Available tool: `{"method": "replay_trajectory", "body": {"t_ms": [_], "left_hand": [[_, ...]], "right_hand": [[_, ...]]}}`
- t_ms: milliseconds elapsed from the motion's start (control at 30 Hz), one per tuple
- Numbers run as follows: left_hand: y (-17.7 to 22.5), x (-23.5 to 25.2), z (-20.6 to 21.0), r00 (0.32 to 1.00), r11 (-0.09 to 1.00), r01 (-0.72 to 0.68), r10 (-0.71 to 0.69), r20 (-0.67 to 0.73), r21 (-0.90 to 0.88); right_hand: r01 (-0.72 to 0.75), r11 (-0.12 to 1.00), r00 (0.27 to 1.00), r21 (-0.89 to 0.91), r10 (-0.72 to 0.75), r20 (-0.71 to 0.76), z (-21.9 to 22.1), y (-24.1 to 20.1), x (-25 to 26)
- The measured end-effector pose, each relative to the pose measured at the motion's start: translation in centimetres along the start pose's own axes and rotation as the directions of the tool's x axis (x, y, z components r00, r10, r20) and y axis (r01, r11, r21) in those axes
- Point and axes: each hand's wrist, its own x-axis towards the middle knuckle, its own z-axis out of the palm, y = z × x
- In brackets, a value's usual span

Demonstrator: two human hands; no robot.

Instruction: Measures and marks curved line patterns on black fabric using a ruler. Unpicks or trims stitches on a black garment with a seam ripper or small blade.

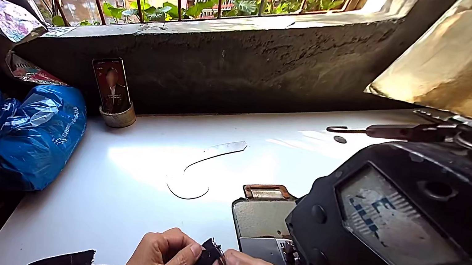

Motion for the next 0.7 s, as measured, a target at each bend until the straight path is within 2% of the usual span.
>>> {"method": "replay_trajectory", "body": {"t_ms": [133, 300, 700], "left_hand": [[-0.3, 0.0, 0.0, 1.0, 0.997, 0.017, -0.016, -0.008, 0.073], [-0.1, 0.0, 0.0, 0.997, 0.991, 0.072, -0.071, -0.013, 0.114], [-0.2, -0.3, 0.5, 0.998, 0.985, 0.008, 0.003, -0.063, 0.175]], "right_hand": [[-0.011, 0.999, 1.0, -0.041, 0.011, -0.007, 0.0, 0.3, 0.3], [-0.045, 0.999, 0.997, 0.001, 0.045, 0.07, -0.5, 0.7, 0.6], [-0.128, 0.992, 0.976, 0.019, 0.122, 0.182, -1.3, 0.8, 1.0]]}}
